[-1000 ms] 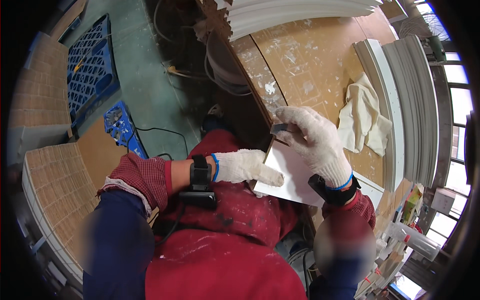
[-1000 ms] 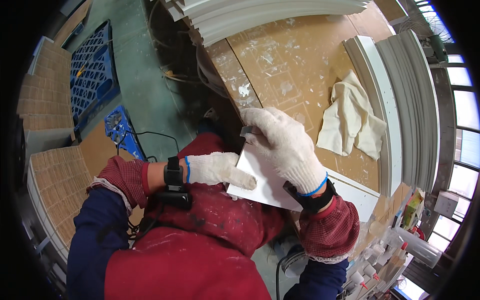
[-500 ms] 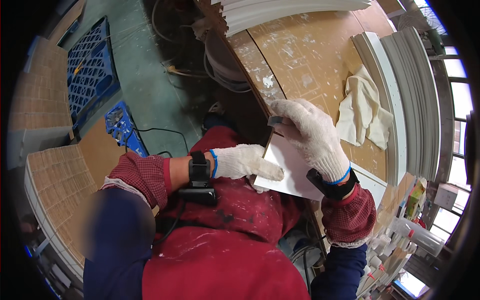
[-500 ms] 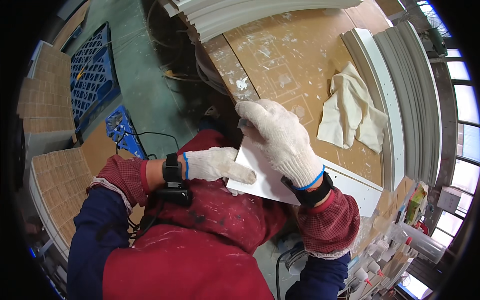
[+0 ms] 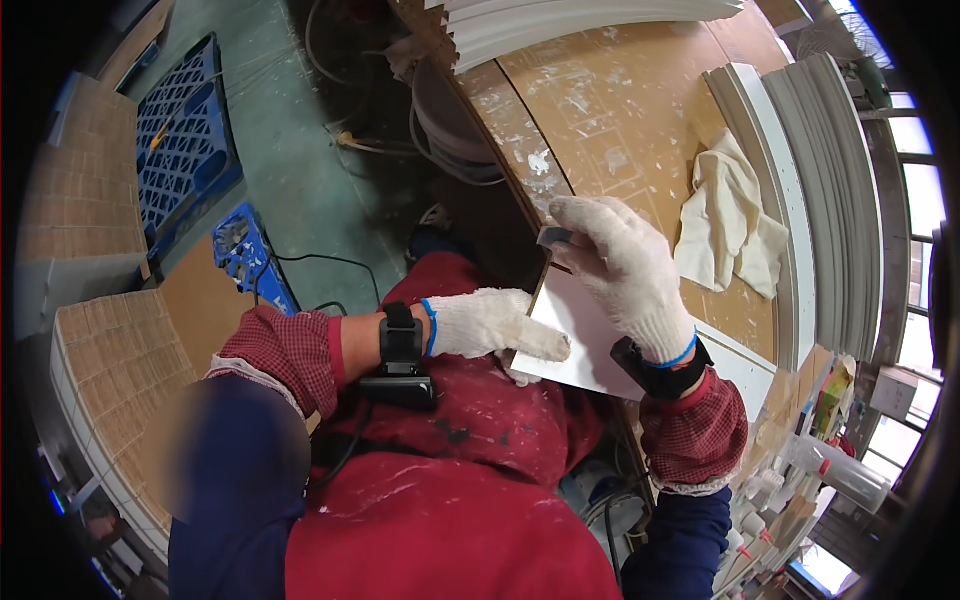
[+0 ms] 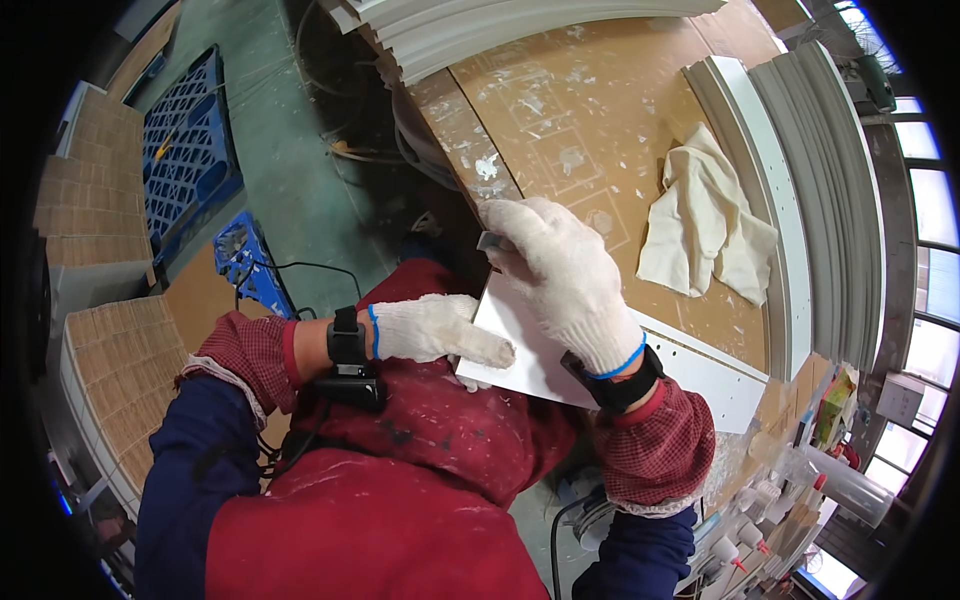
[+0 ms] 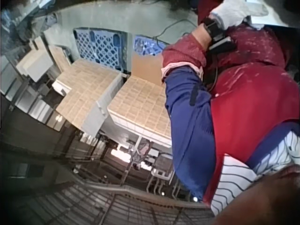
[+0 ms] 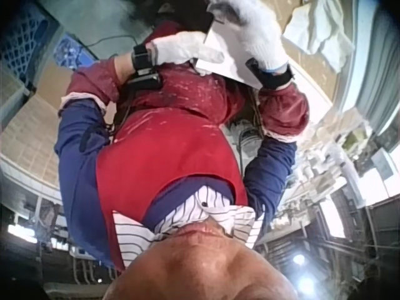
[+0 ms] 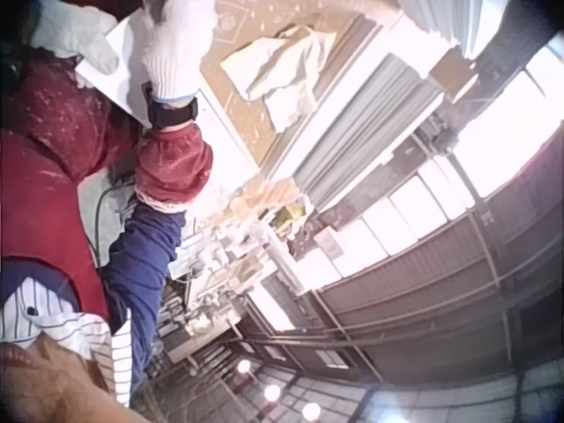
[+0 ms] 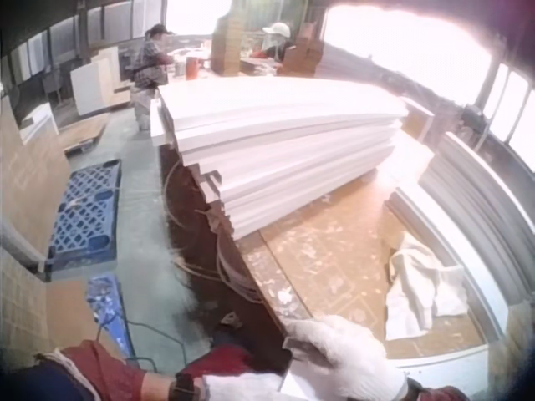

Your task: The person sands the edges and surfaces of white rectangular panels using a sanding block. They flip the panels over to treat both sides and wipe them with a cloth to remove dust. The person handles the panels one at a time from a stack on the workbench.

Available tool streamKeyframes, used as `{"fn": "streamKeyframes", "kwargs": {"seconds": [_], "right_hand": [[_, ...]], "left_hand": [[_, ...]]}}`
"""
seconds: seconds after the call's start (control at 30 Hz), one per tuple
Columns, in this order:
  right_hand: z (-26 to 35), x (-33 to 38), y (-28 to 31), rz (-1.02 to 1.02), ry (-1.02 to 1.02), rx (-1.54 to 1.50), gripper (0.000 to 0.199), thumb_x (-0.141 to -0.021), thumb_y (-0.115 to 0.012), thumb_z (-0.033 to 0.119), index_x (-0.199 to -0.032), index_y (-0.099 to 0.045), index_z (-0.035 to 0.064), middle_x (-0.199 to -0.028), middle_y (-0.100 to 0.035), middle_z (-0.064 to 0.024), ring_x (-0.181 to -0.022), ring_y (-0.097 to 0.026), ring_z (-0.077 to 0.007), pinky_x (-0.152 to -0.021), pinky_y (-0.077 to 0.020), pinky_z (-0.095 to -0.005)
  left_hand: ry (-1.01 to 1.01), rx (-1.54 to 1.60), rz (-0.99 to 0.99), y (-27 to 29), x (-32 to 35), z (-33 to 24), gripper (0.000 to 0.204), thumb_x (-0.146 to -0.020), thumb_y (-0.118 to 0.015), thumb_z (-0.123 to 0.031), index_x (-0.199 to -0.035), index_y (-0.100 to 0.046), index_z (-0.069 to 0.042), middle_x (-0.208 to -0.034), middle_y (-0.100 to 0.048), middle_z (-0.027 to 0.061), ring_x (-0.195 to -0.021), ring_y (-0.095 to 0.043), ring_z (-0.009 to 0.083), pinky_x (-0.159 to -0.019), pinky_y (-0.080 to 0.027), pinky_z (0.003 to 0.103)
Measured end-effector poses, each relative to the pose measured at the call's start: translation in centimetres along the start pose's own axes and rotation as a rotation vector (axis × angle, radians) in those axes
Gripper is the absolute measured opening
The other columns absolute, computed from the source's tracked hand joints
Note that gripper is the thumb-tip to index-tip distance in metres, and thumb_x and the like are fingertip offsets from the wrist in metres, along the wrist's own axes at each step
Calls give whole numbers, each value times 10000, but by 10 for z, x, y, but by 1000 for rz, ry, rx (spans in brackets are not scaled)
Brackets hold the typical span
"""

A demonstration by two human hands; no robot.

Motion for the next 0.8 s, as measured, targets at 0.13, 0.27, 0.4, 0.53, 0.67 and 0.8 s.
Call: {"fn": "streamKeyframes", "kwargs": {"seconds": [0.13, 0.27, 0.4, 0.53, 0.67, 0.8], "right_hand": [[1, 6, 10, -8, -86, -175, 303, -805, -671, 100, -1104, -623, 94, -990, -638, -135, -913, -640, -317, -773, -521, -380], [3, 3, 2, 72, -3, -30, 299, -806, -677, 105, -1100, -625, 93, -988, -640, -133, -911, -643, -311, -765, -522, -369], [0, 1, 3, 7, -39, -109, 288, -805, -676, 113, -1087, -623, 92, -995, -644, -133, -921, -640, -326, -765, -522, -384], [8, 1, -1, 59, 3, -40, 284, -802, -677, 105, -1080, -623, 87, -978, -643, -145, -905, -645, -329, -758, -523, -387], [-3, 4, 12, -148, -69, -248, 294, -800, -667, 96, -1090, -621, 83, -968, -637, -155, -895, -643, -326, -764, -521, -393], [5, 2, 7, 57, -13, -95, 300, -798, -661, 90, -1095, -616, 87, -958, -631, -144, -883, -637, -326, -766, -517, -391]], "left_hand": [[7, 57, 11, 3, -4, 7, 338, -887, -694, -257, -1106, -645, -3, -911, -663, 55, -772, -625, 138, -684, -518, 300], [-22, 111, 55, -2, -4, 3, 332, -889, -692, -245, -1113, -644, -5, -909, -665, 55, -779, -629, 140, -686, -523, 303], [19, 2, -2, 0, 0, -2, 319, -896, -683, -243, -1102, -649, -2, -904, -668, 59, -787, -638, 143, -693, -527, 300], [16, 2, -3, 1, 2, 0, 312, -897, -682, -260, -1067, -665, 1, -883, -674, 63, -798, -639, 138, -700, -521, 296], [1, 8, -21, 1, 2, -2, 309, -901, -675, -270, -1037, -672, 7, -863, -680, 67, -790, -640, 138, -701, -515, 295], [2, -14, 27, -1, 0, -4, 301, -907, -668, -277, -1011, -675, 6, -854, -681, 70, -756, -647, 150, -698, -510, 287]]}}
Point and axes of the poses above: each hand's wrist, its own x-axis away from the middle knuckle, its own y-axis out of the back of the hand, z = x × y, the point moved 7 cm from there along -x, towards the middle knuckle
